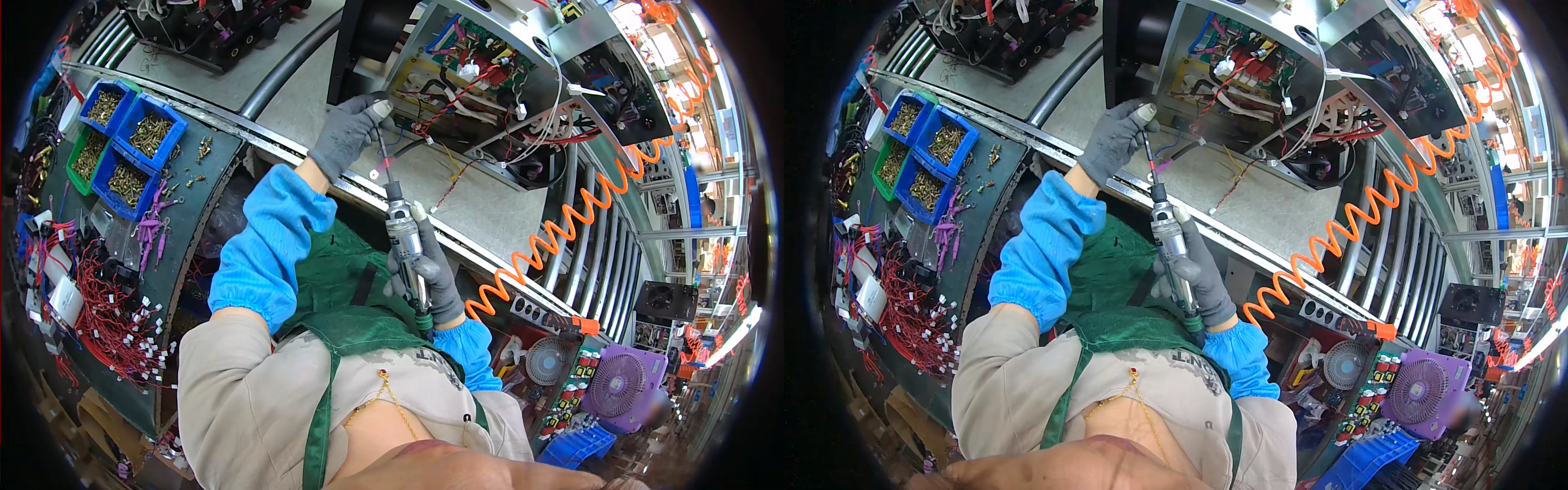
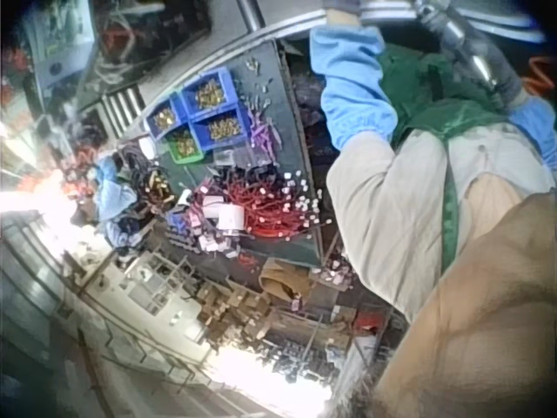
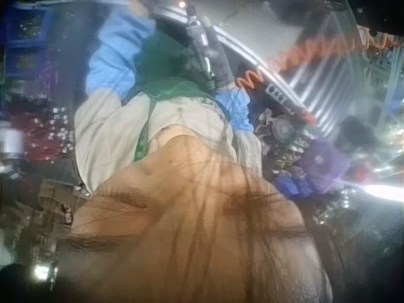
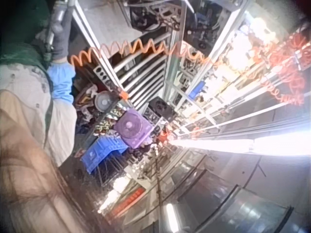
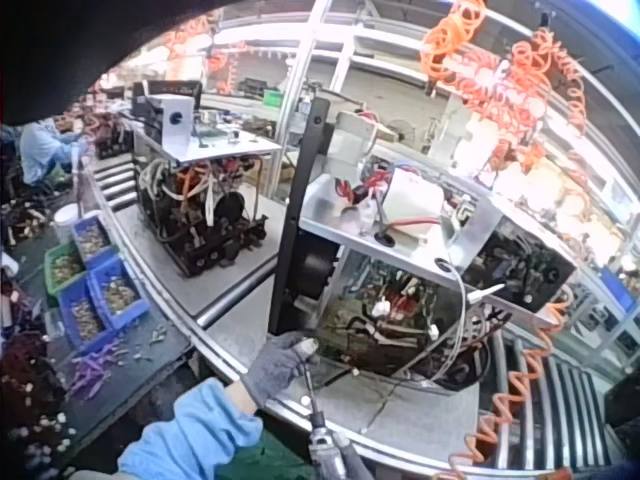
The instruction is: Assemble internal components of an electronic device on a factory production line.
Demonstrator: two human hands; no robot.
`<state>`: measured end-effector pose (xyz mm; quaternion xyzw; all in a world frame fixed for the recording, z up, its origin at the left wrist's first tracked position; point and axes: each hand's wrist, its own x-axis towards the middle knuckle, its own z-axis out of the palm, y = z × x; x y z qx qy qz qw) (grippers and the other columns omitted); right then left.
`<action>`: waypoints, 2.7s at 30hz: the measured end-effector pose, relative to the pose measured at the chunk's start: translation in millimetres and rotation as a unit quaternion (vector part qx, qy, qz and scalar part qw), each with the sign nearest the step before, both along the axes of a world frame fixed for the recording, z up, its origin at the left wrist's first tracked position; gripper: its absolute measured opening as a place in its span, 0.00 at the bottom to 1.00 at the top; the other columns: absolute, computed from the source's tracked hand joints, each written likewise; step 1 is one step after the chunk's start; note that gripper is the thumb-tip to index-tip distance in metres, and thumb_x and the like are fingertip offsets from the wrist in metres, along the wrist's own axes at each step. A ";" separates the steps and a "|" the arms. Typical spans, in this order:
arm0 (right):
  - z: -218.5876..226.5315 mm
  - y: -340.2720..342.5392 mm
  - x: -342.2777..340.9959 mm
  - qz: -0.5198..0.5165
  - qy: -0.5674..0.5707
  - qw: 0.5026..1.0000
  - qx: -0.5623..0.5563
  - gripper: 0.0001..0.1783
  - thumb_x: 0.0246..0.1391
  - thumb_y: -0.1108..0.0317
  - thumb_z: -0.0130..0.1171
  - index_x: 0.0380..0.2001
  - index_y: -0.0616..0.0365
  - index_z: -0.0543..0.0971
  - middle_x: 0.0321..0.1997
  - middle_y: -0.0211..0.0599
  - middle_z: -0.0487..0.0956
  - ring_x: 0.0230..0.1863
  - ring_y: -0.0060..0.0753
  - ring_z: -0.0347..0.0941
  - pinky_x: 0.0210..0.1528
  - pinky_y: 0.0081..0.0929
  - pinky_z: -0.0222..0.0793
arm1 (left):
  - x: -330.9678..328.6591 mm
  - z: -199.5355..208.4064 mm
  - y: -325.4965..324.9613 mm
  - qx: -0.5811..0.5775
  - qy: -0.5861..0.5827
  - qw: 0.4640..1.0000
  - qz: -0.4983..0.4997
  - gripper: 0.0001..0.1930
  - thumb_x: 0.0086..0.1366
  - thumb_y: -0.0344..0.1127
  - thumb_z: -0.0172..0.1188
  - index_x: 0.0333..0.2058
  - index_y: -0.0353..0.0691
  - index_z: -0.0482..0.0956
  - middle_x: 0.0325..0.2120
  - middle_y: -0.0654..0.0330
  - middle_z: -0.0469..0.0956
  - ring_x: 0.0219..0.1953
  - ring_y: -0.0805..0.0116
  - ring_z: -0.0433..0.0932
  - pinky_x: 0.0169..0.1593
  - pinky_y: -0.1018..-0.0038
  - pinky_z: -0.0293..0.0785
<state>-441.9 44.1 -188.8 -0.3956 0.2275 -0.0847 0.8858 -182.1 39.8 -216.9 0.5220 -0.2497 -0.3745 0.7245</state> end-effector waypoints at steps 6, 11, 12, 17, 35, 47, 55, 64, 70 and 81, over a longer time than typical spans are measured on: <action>-3.8 -0.5 1.0 0.002 0.033 0.999 -0.041 0.57 0.35 0.53 0.66 0.67 0.35 0.47 0.32 0.46 0.72 0.18 0.33 0.73 0.25 0.35 0.78 | -0.3 -24.6 0.2 -0.014 0.091 0.995 -0.024 0.15 0.66 0.43 0.54 0.42 0.37 0.77 0.23 0.65 0.78 0.19 0.85 0.66 0.21 0.87 0.62; -6.6 -3.8 0.0 -0.019 0.011 1.000 -0.017 0.56 0.36 0.53 0.66 0.67 0.36 0.47 0.31 0.45 0.72 0.17 0.32 0.72 0.26 0.34 0.79 | -17.6 -3.6 11.2 -0.030 0.120 0.990 -0.066 0.11 0.67 0.34 0.48 0.43 0.36 0.74 0.33 0.60 0.78 0.23 0.86 0.68 0.22 0.90 0.62; -8.0 -6.0 -1.1 -0.012 0.016 0.999 -0.035 0.56 0.36 0.53 0.66 0.67 0.36 0.47 0.31 0.44 0.72 0.17 0.31 0.72 0.26 0.33 0.78 | -15.0 -6.2 10.4 -0.028 0.120 0.990 -0.068 0.11 0.67 0.34 0.48 0.43 0.36 0.74 0.33 0.60 0.78 0.23 0.86 0.68 0.22 0.90 0.62; -7.9 -7.3 -2.5 0.015 0.075 0.994 -0.076 0.56 0.35 0.52 0.65 0.68 0.38 0.47 0.31 0.42 0.72 0.18 0.29 0.71 0.27 0.31 0.78 | -4.8 -18.0 6.7 0.022 0.177 0.980 -0.085 0.12 0.68 0.38 0.48 0.40 0.37 0.76 0.27 0.62 0.77 0.16 0.87 0.60 0.18 0.91 0.58; -6.2 -15.1 -6.3 0.064 0.130 0.977 -0.157 0.58 0.31 0.50 0.67 0.67 0.43 0.51 0.39 0.42 0.70 0.23 0.29 0.71 0.25 0.27 0.74 | 19.2 2.6 -1.7 0.182 -0.115 0.955 -0.204 0.16 0.66 0.40 0.53 0.46 0.35 0.75 0.25 0.63 0.80 0.16 0.84 0.63 0.19 0.87 0.60; -12.7 -9.1 -9.5 0.033 0.089 0.994 -0.052 0.60 0.32 0.49 0.68 0.68 0.43 0.48 0.32 0.40 0.71 0.18 0.28 0.71 0.25 0.29 0.76 | 14.6 -15.8 7.5 0.097 -0.128 0.968 -0.192 0.25 0.63 0.37 0.53 0.58 0.37 0.65 0.28 0.62 0.74 0.23 0.81 0.68 0.25 0.84 0.65; -17.0 -3.9 -9.1 -0.012 0.050 0.998 -0.045 0.57 0.34 0.52 0.68 0.67 0.41 0.48 0.32 0.41 0.72 0.19 0.28 0.72 0.27 0.29 0.77 | 8.0 -18.0 6.2 0.085 -0.020 0.984 -0.157 0.27 0.62 0.33 0.55 0.59 0.40 0.63 0.27 0.61 0.75 0.21 0.81 0.69 0.23 0.84 0.65; -16.2 -8.7 -8.1 -0.016 0.074 0.994 -0.073 0.57 0.31 0.54 0.64 0.67 0.44 0.49 0.54 0.46 0.63 0.31 0.30 0.71 0.25 0.27 0.76 | -10.0 -45.8 1.1 -0.008 0.232 0.965 -0.124 0.13 0.63 0.33 0.57 0.45 0.37 0.72 0.27 0.62 0.76 0.21 0.82 0.69 0.22 0.85 0.66; -19.8 -13.0 -12.6 -0.008 0.085 0.993 -0.085 0.58 0.33 0.50 0.68 0.67 0.40 0.49 0.33 0.42 0.71 0.19 0.28 0.72 0.26 0.28 0.77 | -18.2 -30.5 2.1 -0.023 0.294 0.955 -0.042 0.09 0.64 0.34 0.56 0.41 0.38 0.74 0.27 0.62 0.75 0.23 0.81 0.68 0.23 0.87 0.66; -19.6 -9.7 -11.4 -0.006 0.087 0.991 -0.101 0.58 0.32 0.49 0.68 0.67 0.41 0.50 0.34 0.42 0.71 0.20 0.28 0.70 0.26 0.27 0.77 | -15.6 -20.8 1.7 0.065 0.160 0.984 -0.048 0.13 0.63 0.41 0.59 0.43 0.41 0.76 0.25 0.63 0.78 0.20 0.85 0.66 0.21 0.88 0.62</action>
